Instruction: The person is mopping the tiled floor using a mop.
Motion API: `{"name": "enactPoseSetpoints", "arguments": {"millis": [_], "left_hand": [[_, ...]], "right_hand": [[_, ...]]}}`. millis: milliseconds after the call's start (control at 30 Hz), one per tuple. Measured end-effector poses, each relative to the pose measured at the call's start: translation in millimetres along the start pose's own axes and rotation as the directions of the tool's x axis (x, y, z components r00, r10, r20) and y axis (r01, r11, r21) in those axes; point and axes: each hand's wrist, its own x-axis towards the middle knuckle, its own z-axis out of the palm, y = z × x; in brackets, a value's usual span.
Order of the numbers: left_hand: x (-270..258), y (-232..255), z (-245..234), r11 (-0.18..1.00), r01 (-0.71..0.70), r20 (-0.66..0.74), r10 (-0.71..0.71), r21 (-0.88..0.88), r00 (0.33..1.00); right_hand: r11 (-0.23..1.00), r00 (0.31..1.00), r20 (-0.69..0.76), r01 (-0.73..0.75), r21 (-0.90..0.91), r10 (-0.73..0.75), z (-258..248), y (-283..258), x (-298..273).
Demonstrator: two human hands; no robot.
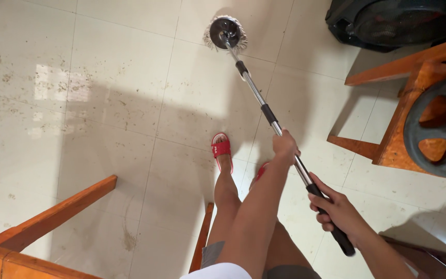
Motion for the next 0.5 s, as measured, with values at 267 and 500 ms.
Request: {"name": "enactPoseSetpoints", "arguments": {"millis": [267, 500], "left_hand": [[28, 22, -6, 1.000, -0.003, 0.035, 0.002, 0.005, 0.999], [14, -16, -10, 0.997, -0.069, 0.053, 0.070, -0.026, 0.996]], "right_hand": [[1.000, 1.000, -0.009, 0.018, 0.005, -0.018, 19, -18, 14], [1.000, 1.000, -0.014, -0.007, -0.014, 0.006, 9, 6, -1]]}}
